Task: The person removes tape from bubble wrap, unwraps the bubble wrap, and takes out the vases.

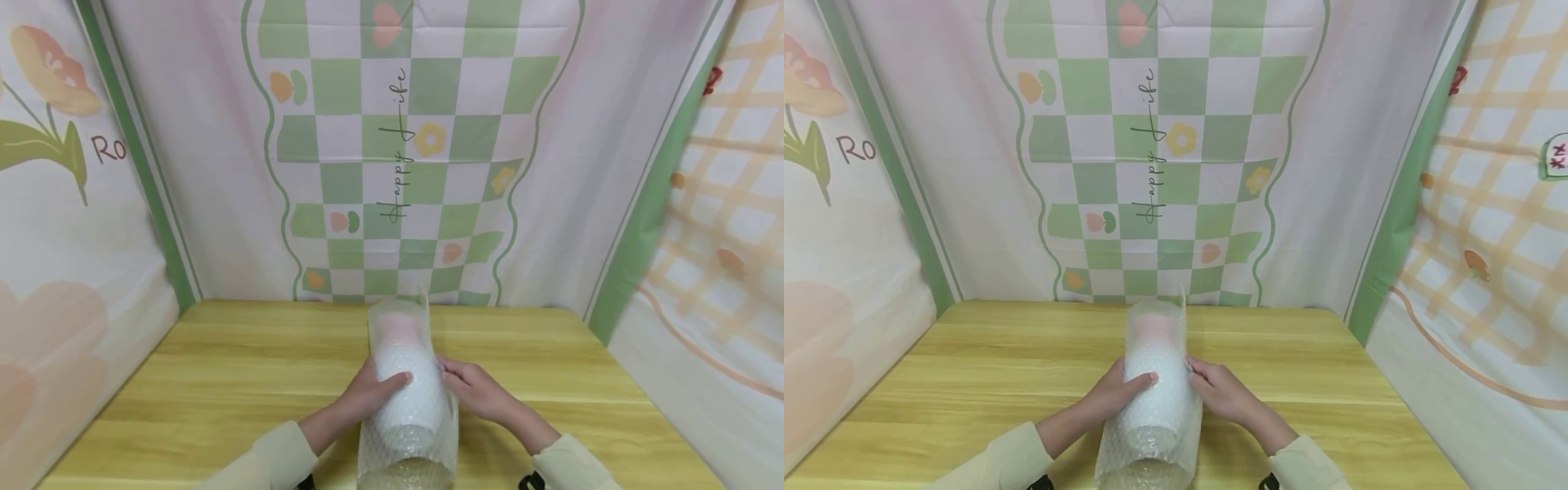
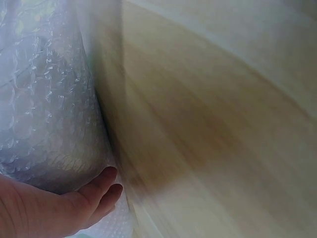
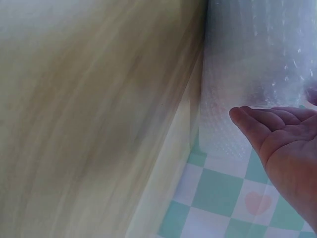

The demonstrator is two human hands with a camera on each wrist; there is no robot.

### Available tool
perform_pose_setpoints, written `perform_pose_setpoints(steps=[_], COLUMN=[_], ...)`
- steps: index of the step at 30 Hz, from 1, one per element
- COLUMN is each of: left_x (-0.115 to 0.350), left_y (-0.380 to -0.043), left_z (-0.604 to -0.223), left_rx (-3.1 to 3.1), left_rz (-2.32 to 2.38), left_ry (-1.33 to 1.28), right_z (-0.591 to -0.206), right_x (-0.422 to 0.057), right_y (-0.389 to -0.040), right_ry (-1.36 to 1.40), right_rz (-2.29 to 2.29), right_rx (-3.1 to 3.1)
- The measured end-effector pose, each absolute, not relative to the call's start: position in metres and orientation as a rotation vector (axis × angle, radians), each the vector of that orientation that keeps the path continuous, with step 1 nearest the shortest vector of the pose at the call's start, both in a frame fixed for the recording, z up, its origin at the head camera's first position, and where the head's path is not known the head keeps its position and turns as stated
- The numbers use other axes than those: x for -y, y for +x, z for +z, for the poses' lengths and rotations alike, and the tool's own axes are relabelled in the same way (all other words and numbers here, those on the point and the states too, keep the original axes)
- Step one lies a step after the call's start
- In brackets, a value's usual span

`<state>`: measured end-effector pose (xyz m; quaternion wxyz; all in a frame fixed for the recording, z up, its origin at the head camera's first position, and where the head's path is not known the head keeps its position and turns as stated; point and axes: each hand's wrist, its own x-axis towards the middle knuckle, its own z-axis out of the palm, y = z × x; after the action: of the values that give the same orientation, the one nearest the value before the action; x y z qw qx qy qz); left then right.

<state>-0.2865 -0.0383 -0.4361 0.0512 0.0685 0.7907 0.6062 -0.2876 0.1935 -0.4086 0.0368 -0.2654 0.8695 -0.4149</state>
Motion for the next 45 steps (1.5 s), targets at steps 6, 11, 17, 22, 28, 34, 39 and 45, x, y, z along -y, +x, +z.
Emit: perform_pose_setpoints(steps=[6, 11, 17, 22, 28, 34, 39, 45], left_x=[0.038, 0.039, 0.039, 0.039, 0.039, 0.04, 0.04, 0.04], left_y=[-0.287, -0.287, -0.286, -0.287, -0.286, -0.285, -0.286, -0.286], left_z=[-0.436, -0.436, -0.436, -0.437, -0.436, -0.435, -0.437, -0.436], left_rx=[-2.397, -2.401, -2.406, -2.418, -2.41, -2.384, -2.383, -2.379], left_rz=[1.855, 1.85, 1.841, 1.843, 1.842, 1.838, 1.843, 1.841], left_ry=[0.224, 0.209, 0.192, 0.196, 0.213, 0.207, 0.208, 0.2], right_z=[-0.41, -0.411, -0.413, -0.412, -0.406, -0.405, -0.406, -0.405], right_x=[-0.196, -0.198, -0.199, -0.2, -0.202, -0.2, -0.197, -0.193], right_y=[-0.287, -0.286, -0.286, -0.288, -0.291, -0.298, -0.307, -0.315], right_ry=[-0.801, -0.815, -0.805, -0.768, -0.724, -0.704, -0.663, -0.658], right_rz=[-1.329, -1.343, -1.35, -1.362, -1.351, -1.344, -1.352, -1.349], right_rx=[-2.623, -2.608, -2.584, -2.542, -2.554, -2.564, -2.589, -2.62])
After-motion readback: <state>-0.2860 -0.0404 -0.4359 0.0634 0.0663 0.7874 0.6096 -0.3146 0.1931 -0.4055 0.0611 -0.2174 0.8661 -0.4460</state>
